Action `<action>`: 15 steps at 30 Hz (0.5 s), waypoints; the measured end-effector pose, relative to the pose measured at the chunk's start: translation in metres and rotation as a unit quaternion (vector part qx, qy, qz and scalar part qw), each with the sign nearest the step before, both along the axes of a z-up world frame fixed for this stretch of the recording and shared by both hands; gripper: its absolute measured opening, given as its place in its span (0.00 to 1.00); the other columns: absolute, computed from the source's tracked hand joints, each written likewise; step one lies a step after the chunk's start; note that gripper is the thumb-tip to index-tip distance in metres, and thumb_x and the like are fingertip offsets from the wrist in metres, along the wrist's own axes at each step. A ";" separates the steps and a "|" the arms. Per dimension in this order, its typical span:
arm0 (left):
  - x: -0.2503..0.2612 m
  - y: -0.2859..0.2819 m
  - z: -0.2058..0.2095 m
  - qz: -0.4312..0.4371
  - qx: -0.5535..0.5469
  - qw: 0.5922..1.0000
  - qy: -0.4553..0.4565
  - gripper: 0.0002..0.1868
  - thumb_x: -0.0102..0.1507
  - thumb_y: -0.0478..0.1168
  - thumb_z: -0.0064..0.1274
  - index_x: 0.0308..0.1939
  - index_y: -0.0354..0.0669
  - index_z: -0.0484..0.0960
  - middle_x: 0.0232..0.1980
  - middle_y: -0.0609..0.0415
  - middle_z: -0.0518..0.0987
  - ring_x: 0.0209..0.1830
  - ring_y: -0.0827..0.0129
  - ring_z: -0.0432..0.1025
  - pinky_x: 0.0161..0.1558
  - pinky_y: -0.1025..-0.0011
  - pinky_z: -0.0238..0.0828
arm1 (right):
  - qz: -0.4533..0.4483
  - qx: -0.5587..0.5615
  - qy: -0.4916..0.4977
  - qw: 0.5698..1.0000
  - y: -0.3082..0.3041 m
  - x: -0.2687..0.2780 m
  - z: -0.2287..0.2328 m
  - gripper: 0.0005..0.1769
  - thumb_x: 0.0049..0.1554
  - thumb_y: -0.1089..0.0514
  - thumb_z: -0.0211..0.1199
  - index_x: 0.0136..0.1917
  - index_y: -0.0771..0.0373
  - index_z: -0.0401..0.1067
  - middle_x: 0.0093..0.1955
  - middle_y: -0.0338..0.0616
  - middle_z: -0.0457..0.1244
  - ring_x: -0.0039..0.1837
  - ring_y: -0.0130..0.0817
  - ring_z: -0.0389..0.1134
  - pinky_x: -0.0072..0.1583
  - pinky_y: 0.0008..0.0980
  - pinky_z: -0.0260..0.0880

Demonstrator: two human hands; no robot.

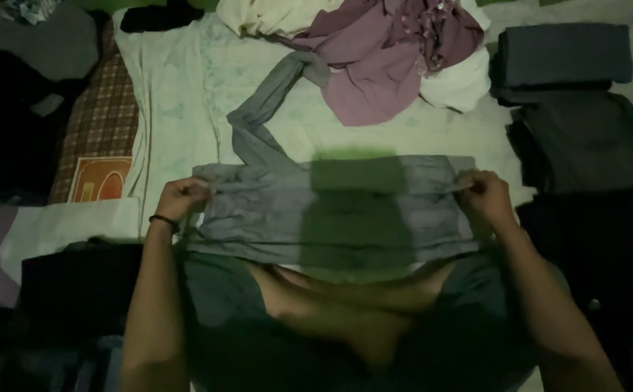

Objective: Folding various items of clothing on a bed.

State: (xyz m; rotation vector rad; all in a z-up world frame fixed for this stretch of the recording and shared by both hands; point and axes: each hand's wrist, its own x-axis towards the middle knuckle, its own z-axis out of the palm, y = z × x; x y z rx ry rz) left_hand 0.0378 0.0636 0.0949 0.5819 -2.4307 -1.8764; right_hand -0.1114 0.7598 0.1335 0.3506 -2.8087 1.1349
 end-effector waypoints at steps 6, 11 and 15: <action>0.020 0.014 -0.010 -0.045 -0.109 0.992 -0.042 0.13 0.52 0.31 0.65 0.42 0.36 0.87 0.42 0.52 0.86 0.42 0.65 0.79 0.45 0.68 0.76 | 0.060 0.070 -0.019 0.996 -0.001 0.029 0.004 0.15 0.48 0.70 0.66 0.50 0.66 0.79 0.52 0.57 0.71 0.55 0.49 0.73 0.59 0.40 0.71; 0.025 0.025 -0.010 -0.058 -0.261 0.963 -0.043 0.19 0.49 0.38 0.73 0.43 0.41 0.88 0.44 0.51 0.86 0.45 0.65 0.80 0.51 0.68 0.76 | 0.095 0.100 0.062 0.988 0.008 0.033 -0.004 0.15 0.47 0.69 0.66 0.50 0.64 0.79 0.52 0.58 0.70 0.56 0.55 0.70 0.63 0.44 0.69; 0.025 0.022 -0.013 -0.057 -0.297 0.951 -0.060 0.19 0.49 0.39 0.73 0.43 0.42 0.88 0.45 0.52 0.86 0.45 0.63 0.80 0.51 0.67 0.76 | 0.080 0.156 0.026 0.984 0.019 0.024 -0.019 0.15 0.46 0.63 0.69 0.50 0.62 0.80 0.52 0.60 0.69 0.56 0.58 0.70 0.59 0.46 0.71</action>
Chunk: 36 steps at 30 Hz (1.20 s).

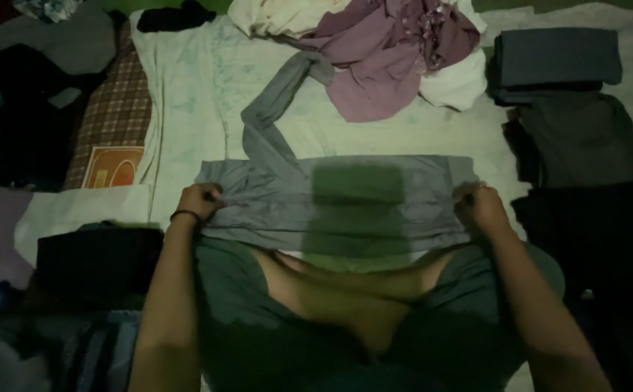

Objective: Folding various items of clothing on a bed.

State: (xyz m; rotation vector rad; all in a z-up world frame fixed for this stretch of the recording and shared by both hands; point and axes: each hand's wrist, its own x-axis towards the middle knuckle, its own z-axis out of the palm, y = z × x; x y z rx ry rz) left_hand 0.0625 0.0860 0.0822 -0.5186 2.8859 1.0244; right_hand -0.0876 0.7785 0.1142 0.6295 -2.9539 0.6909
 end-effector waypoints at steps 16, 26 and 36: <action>-0.046 -0.081 -0.062 0.127 0.091 0.985 0.076 0.17 0.56 0.38 0.64 0.49 0.42 0.85 0.45 0.54 0.84 0.45 0.68 0.78 0.48 0.68 0.75 | -0.008 -0.012 0.105 0.994 -0.116 -0.038 0.003 0.15 0.52 0.55 0.67 0.53 0.57 0.80 0.57 0.57 0.66 0.62 0.58 0.65 0.62 0.56 0.65; -0.076 -0.069 -0.039 0.102 0.264 0.959 0.025 0.18 0.59 0.28 0.56 0.51 0.49 0.86 0.30 0.60 0.73 0.30 0.72 0.67 0.35 0.69 0.67 | -0.403 -0.028 -0.136 0.904 0.033 -0.101 -0.055 0.31 0.54 0.50 0.70 0.62 0.74 0.70 0.59 0.64 0.61 0.61 0.61 0.61 0.55 0.60 0.63; -0.078 -0.074 -0.046 0.198 0.388 0.900 0.028 0.11 0.64 0.34 0.51 0.47 0.39 0.86 0.41 0.56 0.82 0.40 0.67 0.75 0.44 0.71 0.73 | -0.351 -0.157 -0.429 0.817 0.047 -0.082 -0.020 0.35 0.55 0.43 0.68 0.68 0.68 0.70 0.67 0.52 0.64 0.61 0.51 0.65 0.60 0.45 0.67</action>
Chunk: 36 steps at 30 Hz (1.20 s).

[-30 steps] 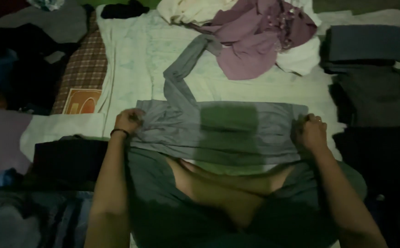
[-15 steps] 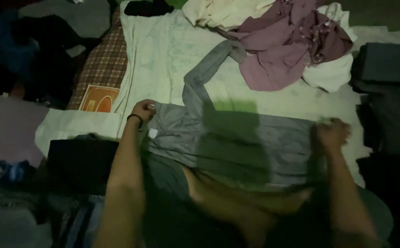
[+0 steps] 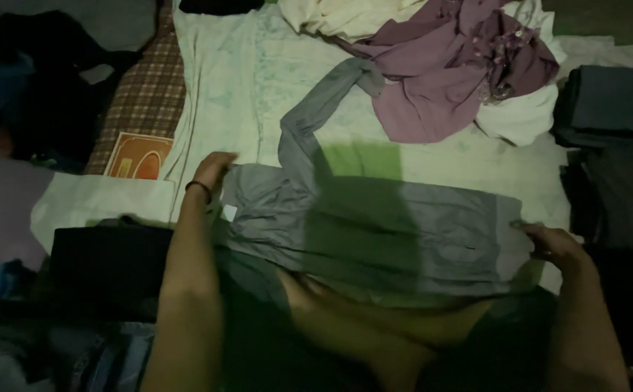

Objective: Folding various items of clothing on a bed.

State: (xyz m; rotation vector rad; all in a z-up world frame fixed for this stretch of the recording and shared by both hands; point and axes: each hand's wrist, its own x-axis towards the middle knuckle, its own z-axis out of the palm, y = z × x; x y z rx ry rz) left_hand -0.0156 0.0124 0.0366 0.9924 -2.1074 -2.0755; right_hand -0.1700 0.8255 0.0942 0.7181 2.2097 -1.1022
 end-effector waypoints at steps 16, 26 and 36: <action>-0.107 0.105 -0.002 -0.075 -0.378 0.920 -0.074 0.52 0.46 0.75 0.70 0.62 0.46 0.76 0.62 0.42 0.76 0.64 0.49 0.66 0.63 0.53 0.61 | 0.077 0.231 0.257 0.935 -0.029 0.015 -0.017 0.46 0.40 0.41 0.85 0.63 0.68 0.72 0.60 0.64 0.64 0.63 0.58 0.64 0.62 0.52 0.66; -0.085 0.185 -0.034 -0.055 -0.284 0.920 0.264 0.32 0.60 0.42 0.68 0.65 0.41 0.75 0.64 0.44 0.77 0.60 0.53 0.74 0.57 0.59 0.74 | 0.044 -0.134 0.509 0.849 -0.195 0.013 -0.041 0.13 0.64 0.50 0.62 0.51 0.63 0.77 0.48 0.44 0.70 0.51 0.38 0.69 0.55 0.33 0.70; 0.110 0.289 0.129 -0.398 -0.136 0.903 0.086 0.32 0.58 0.42 0.65 0.65 0.42 0.75 0.67 0.49 0.75 0.54 0.50 0.79 0.55 0.55 0.78 | 0.011 -0.581 -0.032 0.813 -0.357 0.045 0.051 0.33 0.55 0.34 0.55 0.62 0.61 0.70 0.52 0.44 0.70 0.55 0.40 0.69 0.58 0.38 0.69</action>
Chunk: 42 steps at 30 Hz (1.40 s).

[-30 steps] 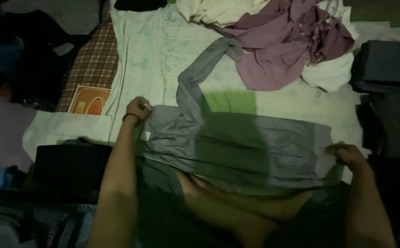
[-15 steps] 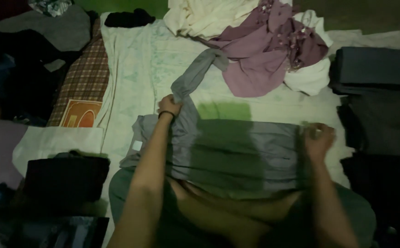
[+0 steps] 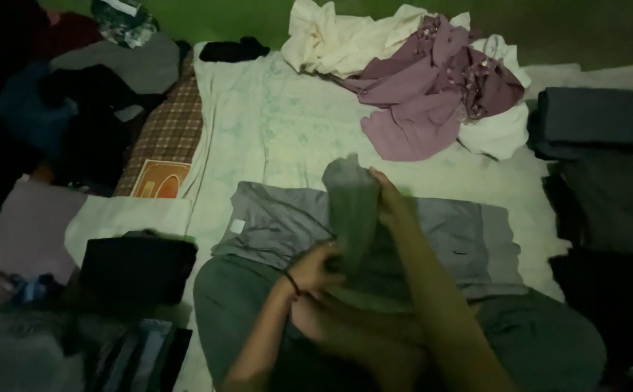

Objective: Folding various items of clothing on a bed.

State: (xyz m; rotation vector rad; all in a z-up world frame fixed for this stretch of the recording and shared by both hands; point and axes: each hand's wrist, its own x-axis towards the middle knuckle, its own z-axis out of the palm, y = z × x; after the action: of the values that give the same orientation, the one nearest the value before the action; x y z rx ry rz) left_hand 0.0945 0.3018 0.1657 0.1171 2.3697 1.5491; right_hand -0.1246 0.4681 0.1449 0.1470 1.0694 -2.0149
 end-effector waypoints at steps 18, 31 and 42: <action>-0.037 0.018 0.081 0.266 0.507 0.812 0.107 0.17 0.66 0.32 0.51 0.59 0.37 0.78 0.55 0.52 0.81 0.53 0.70 0.75 0.56 0.72 0.72 | 0.036 0.178 0.435 0.882 0.083 0.115 0.051 0.07 0.56 0.62 0.69 0.49 0.62 0.76 0.42 0.30 0.66 0.46 0.22 0.64 0.49 0.27 0.66; -0.024 0.006 0.067 0.182 0.561 0.803 0.085 0.11 0.71 0.37 0.44 0.54 0.42 0.80 0.45 0.66 0.78 0.31 0.88 0.65 0.28 0.89 0.60 | -0.042 0.094 0.284 0.953 0.068 0.130 0.132 0.01 0.60 0.59 0.61 0.46 0.55 0.74 0.37 0.27 0.61 0.35 0.15 0.56 0.36 0.19 0.54; -0.008 0.028 0.134 0.203 0.414 0.879 0.123 0.08 0.69 0.36 0.54 0.50 0.39 0.79 0.47 0.57 0.80 0.48 0.75 0.72 0.52 0.75 0.68 | -0.034 -0.076 0.271 0.959 0.089 0.125 0.127 0.04 0.63 0.65 0.60 0.46 0.59 0.67 0.36 0.28 0.58 0.33 0.14 0.55 0.34 0.15 0.52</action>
State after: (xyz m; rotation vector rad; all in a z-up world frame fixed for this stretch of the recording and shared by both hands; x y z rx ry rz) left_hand 0.0860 0.3303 0.2998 -0.0059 1.7717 2.8190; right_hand 0.0005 0.5570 0.2718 -0.4825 1.2386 -2.2533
